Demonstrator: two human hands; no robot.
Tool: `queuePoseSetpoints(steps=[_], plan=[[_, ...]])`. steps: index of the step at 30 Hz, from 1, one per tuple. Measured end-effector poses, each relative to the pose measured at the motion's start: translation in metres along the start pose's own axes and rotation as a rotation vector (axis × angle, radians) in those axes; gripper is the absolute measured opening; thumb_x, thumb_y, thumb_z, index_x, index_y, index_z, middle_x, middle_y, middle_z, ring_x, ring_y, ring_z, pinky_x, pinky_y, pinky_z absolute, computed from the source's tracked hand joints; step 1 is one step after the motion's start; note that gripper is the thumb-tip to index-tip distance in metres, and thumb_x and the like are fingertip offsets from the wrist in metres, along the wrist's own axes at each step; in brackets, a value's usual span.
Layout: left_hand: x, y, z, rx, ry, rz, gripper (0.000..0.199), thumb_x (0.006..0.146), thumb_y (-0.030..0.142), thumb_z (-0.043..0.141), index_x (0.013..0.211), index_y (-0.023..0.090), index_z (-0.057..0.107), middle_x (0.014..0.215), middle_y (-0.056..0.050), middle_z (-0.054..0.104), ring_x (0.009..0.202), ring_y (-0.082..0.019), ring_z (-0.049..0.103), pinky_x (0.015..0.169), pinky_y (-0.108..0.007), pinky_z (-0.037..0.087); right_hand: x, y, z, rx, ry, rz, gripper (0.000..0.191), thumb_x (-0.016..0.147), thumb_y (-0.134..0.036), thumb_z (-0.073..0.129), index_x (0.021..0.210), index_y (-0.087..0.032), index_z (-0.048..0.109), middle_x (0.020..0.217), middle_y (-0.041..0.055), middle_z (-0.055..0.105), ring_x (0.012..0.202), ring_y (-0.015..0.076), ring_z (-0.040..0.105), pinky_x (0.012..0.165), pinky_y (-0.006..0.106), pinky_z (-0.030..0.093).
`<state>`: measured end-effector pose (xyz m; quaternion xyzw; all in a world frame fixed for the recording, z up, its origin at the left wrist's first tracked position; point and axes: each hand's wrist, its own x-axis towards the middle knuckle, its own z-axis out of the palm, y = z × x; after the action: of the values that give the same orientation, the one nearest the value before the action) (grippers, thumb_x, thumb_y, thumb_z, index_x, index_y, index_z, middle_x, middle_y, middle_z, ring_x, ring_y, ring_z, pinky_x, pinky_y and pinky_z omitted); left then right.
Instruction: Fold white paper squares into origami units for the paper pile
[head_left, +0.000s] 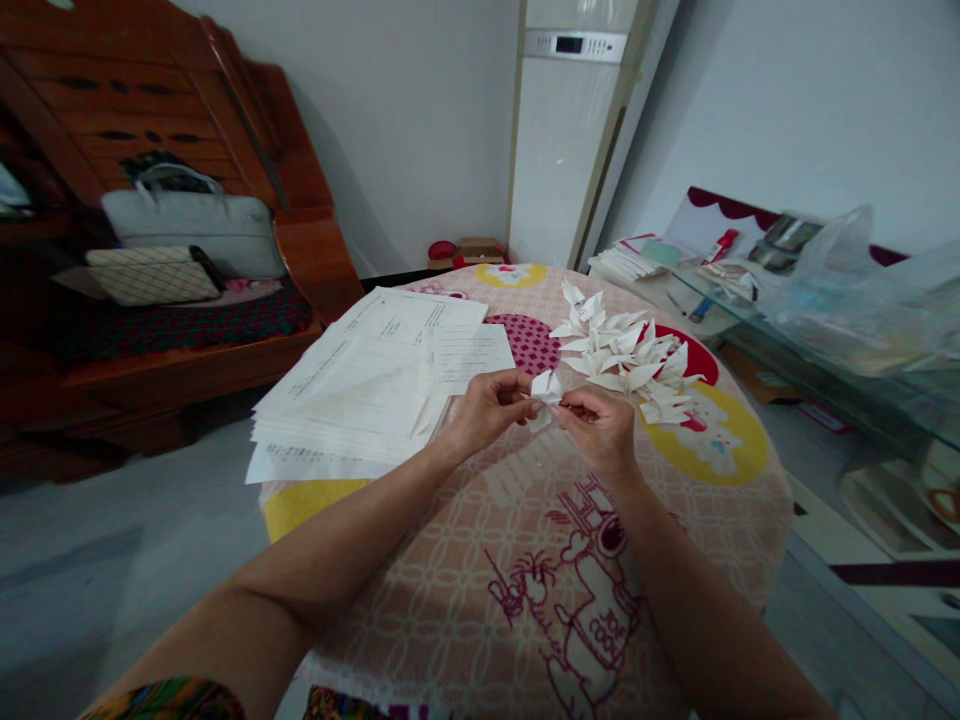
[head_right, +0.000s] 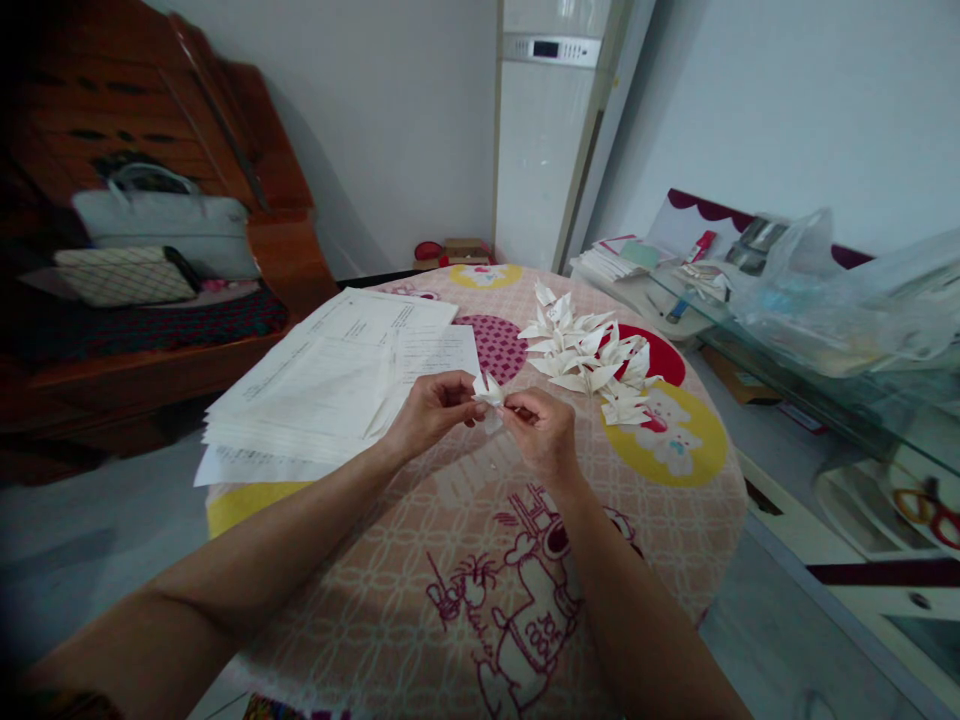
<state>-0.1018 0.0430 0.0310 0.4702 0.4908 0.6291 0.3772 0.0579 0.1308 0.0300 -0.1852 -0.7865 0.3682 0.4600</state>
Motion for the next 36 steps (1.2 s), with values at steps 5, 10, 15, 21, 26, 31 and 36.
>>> queuePoseSetpoints(steps=[5,10,15,21,26,31,36], plan=[[-0.003,0.001,0.002,0.059,0.004,0.055,0.027,0.072,0.029,0.079,0.09,0.011,0.07,0.07,-0.003,0.067,0.061,-0.01,0.061,0.06,-0.021,0.049,0.001,-0.002,-0.001,-0.084,0.016,-0.123,0.006,0.078,-0.014,0.067,0.074,-0.019,0.07,0.07,0.0015,0.067,0.061,0.0136,0.06,0.055,0.024,0.048],[-0.006,0.001,0.001,0.221,0.037,0.132,0.019,0.077,0.025,0.075,0.09,0.011,0.073,0.079,-0.006,0.071,0.069,-0.012,0.064,0.065,-0.022,0.05,-0.001,-0.002,-0.001,-0.081,0.022,-0.158,0.009,0.079,-0.013,0.065,0.08,-0.02,0.072,0.076,0.0031,0.07,0.068,0.0153,0.064,0.059,0.026,0.051],[-0.006,0.001,-0.001,0.296,0.068,0.257,0.013,0.081,0.024,0.071,0.089,0.014,0.075,0.084,-0.007,0.072,0.075,-0.013,0.066,0.067,-0.023,0.05,-0.002,0.001,0.0,-0.027,0.038,-0.002,0.014,0.075,-0.018,0.069,0.089,-0.021,0.074,0.082,0.0029,0.072,0.065,0.0145,0.065,0.059,0.026,0.052],[-0.004,0.001,-0.004,0.347,0.119,0.414,0.009,0.083,0.02,0.069,0.088,0.018,0.076,0.089,-0.007,0.073,0.083,-0.015,0.067,0.07,-0.025,0.052,0.0,-0.004,0.002,0.284,0.037,0.473,0.031,0.077,-0.045,0.07,0.073,-0.014,0.07,0.063,0.0057,0.07,0.046,0.0139,0.062,0.04,0.022,0.044],[-0.007,0.006,-0.003,0.407,0.058,0.481,0.011,0.084,0.018,0.068,0.09,0.02,0.076,0.095,-0.007,0.069,0.087,-0.014,0.064,0.07,-0.023,0.052,0.001,-0.008,0.008,0.707,-0.233,0.815,0.057,0.077,-0.069,0.06,0.069,-0.013,0.068,0.063,0.0111,0.072,0.045,0.017,0.064,0.036,0.023,0.045],[-0.01,0.01,-0.001,0.456,-0.001,0.475,0.01,0.084,0.017,0.069,0.09,0.02,0.077,0.089,-0.004,0.062,0.076,-0.01,0.059,0.062,-0.02,0.047,-0.002,-0.003,0.01,0.905,-0.268,0.818,0.033,0.078,-0.048,0.07,0.077,-0.014,0.071,0.066,0.0062,0.072,0.05,0.016,0.064,0.041,0.024,0.048],[-0.009,0.01,-0.003,0.528,-0.06,0.488,0.01,0.084,0.017,0.071,0.09,0.022,0.077,0.091,-0.003,0.062,0.079,-0.011,0.058,0.067,-0.021,0.046,-0.001,-0.005,0.009,0.861,-0.16,0.781,0.017,0.07,-0.032,0.077,0.07,-0.016,0.071,0.064,0.0032,0.071,0.053,0.0151,0.064,0.047,0.025,0.051]])
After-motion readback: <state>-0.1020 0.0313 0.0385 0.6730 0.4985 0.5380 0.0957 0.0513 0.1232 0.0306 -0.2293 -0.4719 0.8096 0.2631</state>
